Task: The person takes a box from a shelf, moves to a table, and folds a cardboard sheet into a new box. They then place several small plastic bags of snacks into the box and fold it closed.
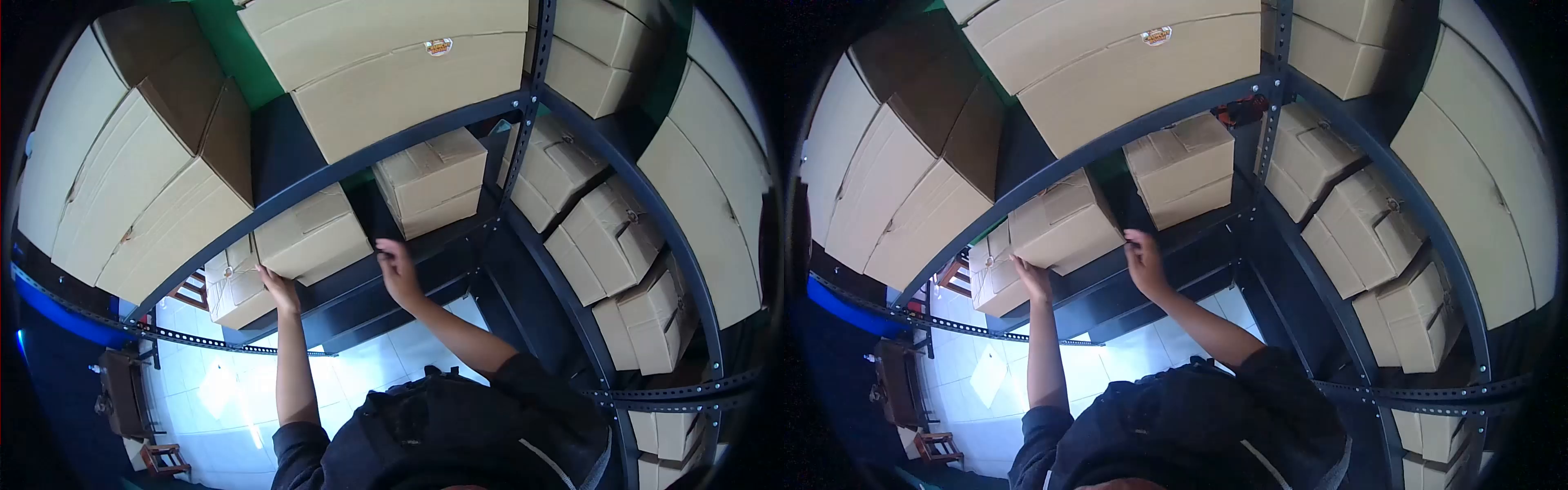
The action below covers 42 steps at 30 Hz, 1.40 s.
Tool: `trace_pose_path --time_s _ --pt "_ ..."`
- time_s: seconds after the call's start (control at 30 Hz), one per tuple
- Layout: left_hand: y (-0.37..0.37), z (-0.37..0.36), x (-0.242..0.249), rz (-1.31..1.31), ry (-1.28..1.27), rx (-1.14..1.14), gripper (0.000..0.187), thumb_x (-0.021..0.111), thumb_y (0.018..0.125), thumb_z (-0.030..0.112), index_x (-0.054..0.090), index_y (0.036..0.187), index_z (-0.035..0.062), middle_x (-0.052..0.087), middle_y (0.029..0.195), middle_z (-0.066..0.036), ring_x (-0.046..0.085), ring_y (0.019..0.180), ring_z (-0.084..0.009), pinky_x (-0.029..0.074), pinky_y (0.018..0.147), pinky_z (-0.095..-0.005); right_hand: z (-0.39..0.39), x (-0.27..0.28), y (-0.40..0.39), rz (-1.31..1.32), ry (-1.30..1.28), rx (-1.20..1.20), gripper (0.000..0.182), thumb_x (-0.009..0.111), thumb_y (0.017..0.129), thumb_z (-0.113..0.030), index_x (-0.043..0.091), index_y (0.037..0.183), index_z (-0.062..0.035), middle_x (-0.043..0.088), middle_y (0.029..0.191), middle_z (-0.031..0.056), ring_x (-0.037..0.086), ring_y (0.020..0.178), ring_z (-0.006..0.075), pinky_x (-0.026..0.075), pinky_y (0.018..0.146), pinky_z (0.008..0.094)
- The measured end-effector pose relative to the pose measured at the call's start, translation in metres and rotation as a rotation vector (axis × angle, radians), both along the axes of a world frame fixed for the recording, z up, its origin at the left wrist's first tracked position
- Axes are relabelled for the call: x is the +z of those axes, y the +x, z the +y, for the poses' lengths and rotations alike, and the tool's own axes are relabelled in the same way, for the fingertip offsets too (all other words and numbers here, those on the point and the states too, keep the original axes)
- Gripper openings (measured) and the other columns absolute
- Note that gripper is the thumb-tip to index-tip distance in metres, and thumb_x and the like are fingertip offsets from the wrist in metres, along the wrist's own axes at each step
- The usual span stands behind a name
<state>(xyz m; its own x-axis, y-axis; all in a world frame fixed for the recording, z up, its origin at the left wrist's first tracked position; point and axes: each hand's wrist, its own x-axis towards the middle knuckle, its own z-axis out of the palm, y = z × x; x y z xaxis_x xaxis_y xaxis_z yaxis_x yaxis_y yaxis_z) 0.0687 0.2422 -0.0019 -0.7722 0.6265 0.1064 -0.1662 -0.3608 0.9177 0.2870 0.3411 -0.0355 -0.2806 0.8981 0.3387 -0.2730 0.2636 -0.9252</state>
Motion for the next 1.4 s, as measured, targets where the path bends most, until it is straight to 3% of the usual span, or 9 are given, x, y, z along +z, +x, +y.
trace_pose_path --time_s 0.07,0.13,0.2,0.27,0.37,0.6,1.0,1.23,1.4 --pt "0.018 -0.005 0.016 0.061 0.005 0.041 0.069 0.028 0.090 0.058 0.025 0.137 0.0089 0.027 0.142 -0.012 0.024 0.132 -0.0264 0.020 0.106 -0.0425 0.003 0.021 0.033 -0.181 0.269 -0.461 0.025 0.051 0.081 -0.003 0.048 0.106 -0.0005 0.049 0.102 0.0132 0.046 0.093 0.0264 0.038 0.082 0.0363" --pt "0.058 -0.011 0.035 0.603 0.041 0.576 0.062 0.035 0.090 0.050 0.028 0.134 0.0066 0.027 0.139 -0.015 0.028 0.128 -0.0291 0.025 0.104 -0.0409 0.036 0.018 0.061 -0.232 0.304 -0.637 0.031 0.052 0.083 -0.009 0.043 0.111 0.0014 0.042 0.109 0.0185 0.042 0.099 0.0304 0.034 0.087 0.0381" --pt "0.104 -0.008 0.013 0.615 0.190 0.555 0.051 0.042 0.090 0.038 0.034 0.128 0.0055 0.030 0.132 -0.016 0.036 0.120 -0.0298 0.030 0.100 -0.0399 0.089 0.020 0.085 -0.230 0.319 -0.825 0.042 0.052 0.087 -0.019 0.038 0.121 0.0018 0.041 0.115 0.0195 0.039 0.109 0.0323 0.032 0.093 0.0398" --pt "0.159 -0.001 -0.007 0.694 0.091 0.288 0.042 0.049 0.088 0.026 0.038 0.124 0.0069 0.032 0.126 -0.015 0.043 0.111 -0.0257 0.042 0.088 -0.0368 0.124 0.045 0.102 -0.036 0.054 -0.799 0.054 0.052 0.089 -0.031 0.033 0.128 0.0020 0.039 0.123 0.0206 0.037 0.117 0.0314 0.027 0.100 0.0400" --pt "0.205 0.028 -0.009 0.648 -0.098 -0.269 0.043 0.049 0.089 0.022 0.036 0.126 0.0056 0.025 0.136 -0.015 0.032 0.125 -0.0300 0.030 0.102 -0.0431 0.182 0.035 0.110 0.293 0.073 -0.429 0.059 0.051 0.090 -0.036 0.031 0.131 0.0015 0.038 0.129 0.0204 0.037 0.120 0.0272 0.026 0.102 0.0374" --pt "0.173 0.128 -0.003 0.447 -0.117 -0.352 0.061 0.044 0.093 0.026 0.013 0.142 0.0076 0.010 0.147 -0.014 0.008 0.136 -0.0254 0.007 0.110 -0.0376 0.187 0.077 0.095 0.021 -0.010 -0.283 0.054 0.050 0.089 -0.040 0.037 0.124 -0.0003 0.051 0.118 0.0130 0.045 0.113 0.0217 0.028 0.098 0.0289" --pt "0.176 0.140 -0.021 0.163 -0.033 -0.415 0.055 0.038 0.093 0.030 0.019 0.140 0.0082 0.002 0.147 -0.017 0.003 0.137 -0.0274 0.010 0.109 -0.0366 0.212 0.082 0.119 0.066 -0.150 0.045 0.052 0.053 0.081 -0.034 0.043 0.125 -0.0076 0.050 0.121 0.0069 0.044 0.115 0.0194 0.029 0.097 0.0289" --pt "0.190 0.137 -0.028 0.445 -0.036 -0.380 0.058 0.041 0.093 0.021 0.012 0.141 0.0079 -0.002 0.147 -0.019 0.002 0.137 -0.0276 0.009 0.109 -0.0369 0.223 0.090 0.114 0.100 -0.125 0.032 0.047 0.052 0.080 -0.028 0.048 0.120 -0.0030 0.054 0.112 0.0084 0.047 0.110 0.0192 0.031 0.095 0.0272" --pt "0.184 0.134 -0.019 0.327 -0.077 -0.402 0.061 0.043 0.093 0.025 0.009 0.143 0.0131 0.002 0.147 -0.019 0.004 0.137 -0.0291 0.009 0.109 -0.0377 0.232 0.074 0.113 0.272 -0.211 0.170 0.056 0.043 0.085 -0.041 0.043 0.128 -0.0037 0.046 0.129 0.0120 0.040 0.120 0.0219 0.025 0.101 0.0310"
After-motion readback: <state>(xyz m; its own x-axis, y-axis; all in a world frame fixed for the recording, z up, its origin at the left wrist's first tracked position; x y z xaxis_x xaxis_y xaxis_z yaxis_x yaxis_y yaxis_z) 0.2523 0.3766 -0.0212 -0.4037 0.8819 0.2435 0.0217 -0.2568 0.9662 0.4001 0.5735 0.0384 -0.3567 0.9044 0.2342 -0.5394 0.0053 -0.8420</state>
